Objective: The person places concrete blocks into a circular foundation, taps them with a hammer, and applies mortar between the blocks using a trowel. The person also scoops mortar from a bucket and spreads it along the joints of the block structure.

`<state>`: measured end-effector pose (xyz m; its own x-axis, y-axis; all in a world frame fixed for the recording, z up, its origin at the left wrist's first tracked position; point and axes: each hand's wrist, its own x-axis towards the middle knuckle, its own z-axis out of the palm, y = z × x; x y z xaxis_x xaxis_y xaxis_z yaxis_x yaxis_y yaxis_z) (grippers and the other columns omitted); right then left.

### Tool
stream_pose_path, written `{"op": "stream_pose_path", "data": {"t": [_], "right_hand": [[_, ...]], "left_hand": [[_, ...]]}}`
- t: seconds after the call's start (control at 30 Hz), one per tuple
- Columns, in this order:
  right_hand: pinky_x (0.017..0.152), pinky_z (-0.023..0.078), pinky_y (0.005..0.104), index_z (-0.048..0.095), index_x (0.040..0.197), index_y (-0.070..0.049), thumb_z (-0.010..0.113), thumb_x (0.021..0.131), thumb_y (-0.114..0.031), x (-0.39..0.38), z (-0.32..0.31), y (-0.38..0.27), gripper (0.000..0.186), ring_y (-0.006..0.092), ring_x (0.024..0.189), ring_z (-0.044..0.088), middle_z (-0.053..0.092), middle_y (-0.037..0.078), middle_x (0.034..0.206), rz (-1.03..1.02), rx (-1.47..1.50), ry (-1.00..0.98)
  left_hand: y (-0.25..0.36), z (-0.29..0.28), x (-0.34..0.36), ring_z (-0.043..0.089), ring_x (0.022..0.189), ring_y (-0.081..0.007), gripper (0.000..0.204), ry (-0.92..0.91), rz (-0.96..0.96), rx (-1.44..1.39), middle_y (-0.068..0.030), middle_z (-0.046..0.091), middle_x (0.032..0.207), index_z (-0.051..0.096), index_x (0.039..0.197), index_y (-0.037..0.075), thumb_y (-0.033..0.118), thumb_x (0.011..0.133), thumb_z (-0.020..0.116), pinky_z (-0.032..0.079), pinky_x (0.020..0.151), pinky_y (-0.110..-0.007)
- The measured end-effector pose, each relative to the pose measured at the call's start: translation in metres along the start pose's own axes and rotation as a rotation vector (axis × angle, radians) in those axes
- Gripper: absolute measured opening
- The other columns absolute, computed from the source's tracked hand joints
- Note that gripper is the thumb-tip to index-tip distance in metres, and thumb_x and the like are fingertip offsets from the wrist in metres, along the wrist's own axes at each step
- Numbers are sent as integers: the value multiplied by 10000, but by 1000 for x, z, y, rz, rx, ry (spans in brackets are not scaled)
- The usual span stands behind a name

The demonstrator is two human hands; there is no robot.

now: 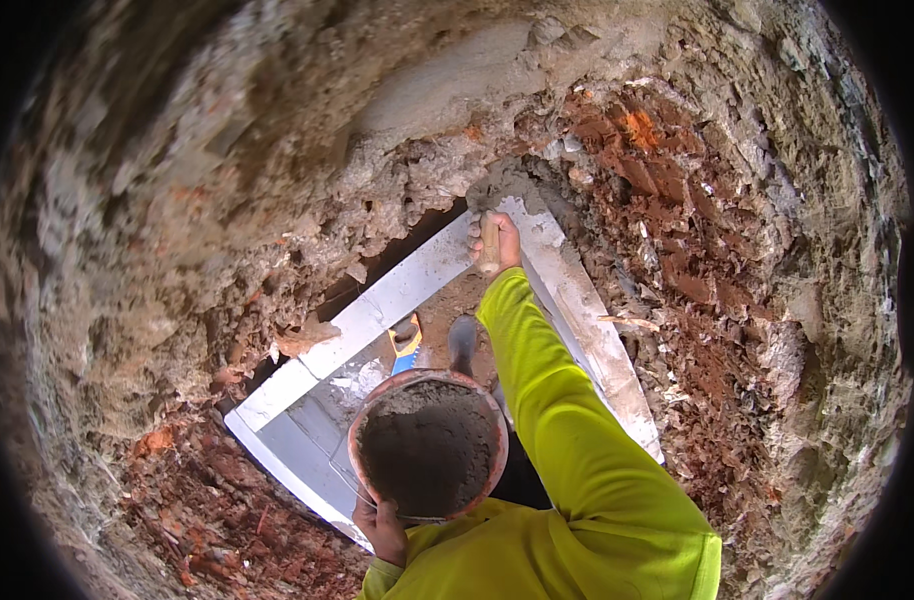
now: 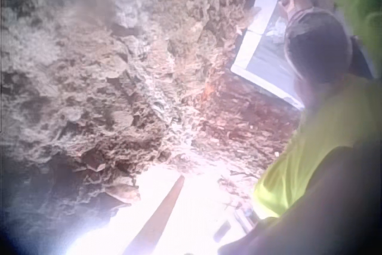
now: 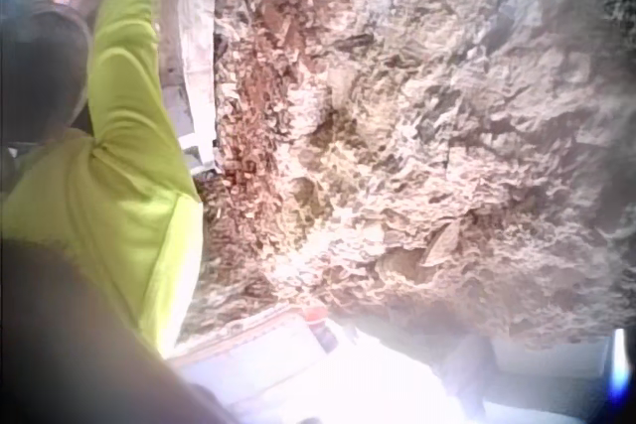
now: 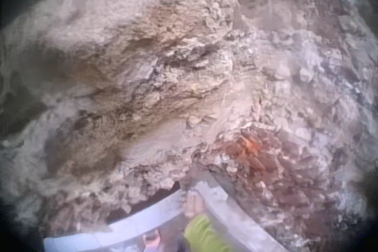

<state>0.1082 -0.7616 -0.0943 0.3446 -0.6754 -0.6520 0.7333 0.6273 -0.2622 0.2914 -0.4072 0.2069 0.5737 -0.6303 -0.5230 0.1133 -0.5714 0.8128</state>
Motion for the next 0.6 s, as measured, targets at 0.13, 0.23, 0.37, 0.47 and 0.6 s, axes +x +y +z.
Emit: {"op": "stream_pose_path", "data": {"t": [0.13, 0.23, 0.37, 0.47, 0.6], "right_hand": [[413, 424, 347, 572, 905, -117, 583, 805, -451, -20, -10, 3, 348, 184, 478, 506, 528, 25, 692, -87, 47, 22], [404, 418, 351, 567, 976, -99, 606, 823, -375, -67, -19, 0, 318, 184, 475, 501, 535, 26, 693, 13, -151, -37], [481, 484, 346, 537, 1120, -39, 584, 892, -209, -206, -18, -24, 288, 198, 555, 565, 557, 68, 679, -206, -1163, -128], [568, 530, 391, 499, 1117, 6, 564, 889, -191, -300, 41, -55, 308, 244, 651, 641, 604, 168, 817, -310, -1880, -399], [630, 552, 427, 481, 1125, 41, 573, 841, -144, -348, 53, -33, 351, 312, 754, 676, 614, 242, 1023, -295, -2350, -572]], "left_hand": [[8, 5, 7, 602, 1022, -138, 395, -120, -114, -25, -104, 669, 1135, 583, 1210, -73, 16, 845, 463, 469, 866, -263], [11, 11, 16, 596, 1013, -124, 352, -33, -68, -34, -78, 663, 1140, 590, 1222, -50, 49, 895, 505, 462, 855, -260], [12, 21, 21, 478, 757, -30, 423, -50, 32, -42, -1, 630, 1012, 583, 1232, -57, -25, 835, 444, 390, 640, -182], [10, 28, 16, 477, 750, -28, 436, -75, 38, -77, 6, 617, 950, 588, 1227, -54, -33, 812, 454, 387, 634, -183], [4, 33, 4, 467, 708, -32, 406, -148, 67, 1, 23, 583, 853, 605, 1184, -49, -37, 804, 462, 378, 596, -200]]}}
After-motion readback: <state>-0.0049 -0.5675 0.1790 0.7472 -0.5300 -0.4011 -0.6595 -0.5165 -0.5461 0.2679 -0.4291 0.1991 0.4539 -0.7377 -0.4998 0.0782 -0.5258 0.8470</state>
